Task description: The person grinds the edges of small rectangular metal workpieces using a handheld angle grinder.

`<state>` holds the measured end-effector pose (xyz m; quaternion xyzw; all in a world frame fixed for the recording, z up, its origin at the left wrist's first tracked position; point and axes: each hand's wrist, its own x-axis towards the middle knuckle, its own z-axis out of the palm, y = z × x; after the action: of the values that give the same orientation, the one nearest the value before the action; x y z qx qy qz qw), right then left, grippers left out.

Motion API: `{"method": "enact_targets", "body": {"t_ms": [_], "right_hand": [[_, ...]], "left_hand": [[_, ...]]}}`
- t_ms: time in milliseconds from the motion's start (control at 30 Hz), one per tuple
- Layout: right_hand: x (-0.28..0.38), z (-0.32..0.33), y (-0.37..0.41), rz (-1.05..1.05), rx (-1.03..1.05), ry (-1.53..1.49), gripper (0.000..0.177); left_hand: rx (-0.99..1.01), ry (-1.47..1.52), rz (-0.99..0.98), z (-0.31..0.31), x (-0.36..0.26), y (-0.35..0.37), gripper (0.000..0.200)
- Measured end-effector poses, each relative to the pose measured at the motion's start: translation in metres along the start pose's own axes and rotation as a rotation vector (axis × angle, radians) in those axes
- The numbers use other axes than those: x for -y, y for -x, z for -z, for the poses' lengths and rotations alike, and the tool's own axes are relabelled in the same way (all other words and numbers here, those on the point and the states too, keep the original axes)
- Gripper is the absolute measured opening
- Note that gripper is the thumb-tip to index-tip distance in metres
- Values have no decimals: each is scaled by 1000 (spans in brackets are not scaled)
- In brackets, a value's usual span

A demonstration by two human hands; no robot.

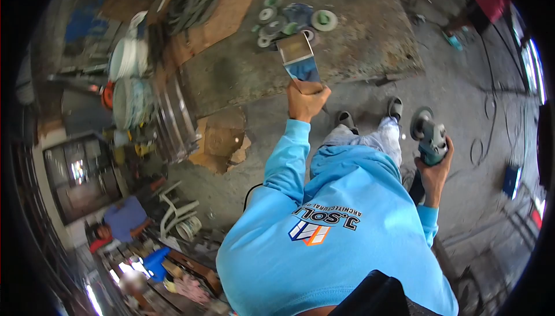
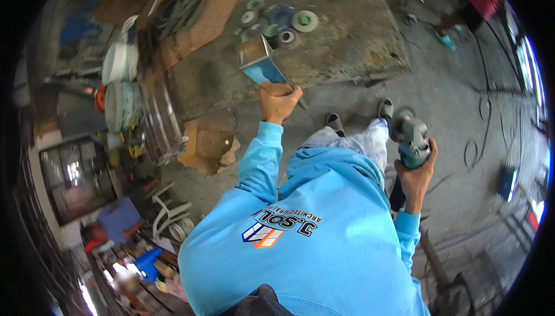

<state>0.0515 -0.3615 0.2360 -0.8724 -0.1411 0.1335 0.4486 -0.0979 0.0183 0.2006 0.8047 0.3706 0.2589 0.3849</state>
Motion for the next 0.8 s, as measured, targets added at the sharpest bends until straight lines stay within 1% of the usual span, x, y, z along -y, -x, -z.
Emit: {"method": "enact_targets", "body": {"t_ms": [33, 67, 100, 133, 167, 233, 267, 300, 333, 367, 400, 433, 467, 500, 533, 567, 633, 667, 700, 767, 800], "right_hand": [[0, -1, -4, -27, -4, 4, 94], [1, -1, -7, 6, 32, -11, 94], [5, 1, -10, -16, 29, -2, 94], [9, 2, -14, -35, 28, 7, 94], [13, 0, -25, -3, 73, -2, 94], [16, 0, -43, 28, 29, -25, 95], [16, 2, -53, 61, 25, -8, 100], [14, 5, -64, 81, 45, -11, 100], [12, 10, -76, 52, 31, -31, 98], [15, 12, -86, 19, 16, -51, 96], [26, 16, -96, -12, 0, -34, 96], [24, 18, -108, 1, 10, -40, 96], [17, 23, -125, 96, -63, 19, 96], [13, 26, -140, 192, -140, 76, 96], [16, 29, -152, 201, -157, 32, 95], [22, 33, -163, 216, -151, 28, 95], [30, 40, -184, 95, -163, -88, 94], [24, 45, -201, 100, -141, -166, 93], [24, 48, -213, 111, -139, -167, 93], [29, 52, -235, 144, -191, -171, 94], [36, 55, -238, 144, -184, -194, 95]], "left_hand": [[-47, -19, 10, 13, 0, 4, 35], [-81, -29, 8, 25, -2, 10, 36], [-117, -41, 7, 41, -6, 16, 36], [-96, -148, 44, 65, -12, 19, 36], [-143, -169, 68, 88, -17, 21, 36], [-308, 15, 210, 135, -32, 32, 35], [-413, 158, 245, 160, -45, 37, 37], [-511, 304, 273, 189, -59, 43, 40], [-546, 235, 93, 228, -74, 53, 24], [-632, 428, -118, 250, -111, 45, 52], [-561, 346, -198, 293, -106, 60, 75], [-563, 363, -260, 320, -138, 69, 72], [-607, 362, -281, 346, -158, 83, 77], [-650, 271, -316, 373, -177, 99, 80], [-760, 286, -370, 394, -200, 117, 77], [-1017, 134, -439, 413, -219, 142, 74], [-1002, 5, -414, 453, -270, 195, 69], [-1013, 113, -493, 468, -294, 219, 64], [-1019, 223, -575, 479, -313, 241, 59], [-1390, -71, -740, 490, -331, 276, 53], [-1407, -29, -835, 502, -337, 303, 50]]}}
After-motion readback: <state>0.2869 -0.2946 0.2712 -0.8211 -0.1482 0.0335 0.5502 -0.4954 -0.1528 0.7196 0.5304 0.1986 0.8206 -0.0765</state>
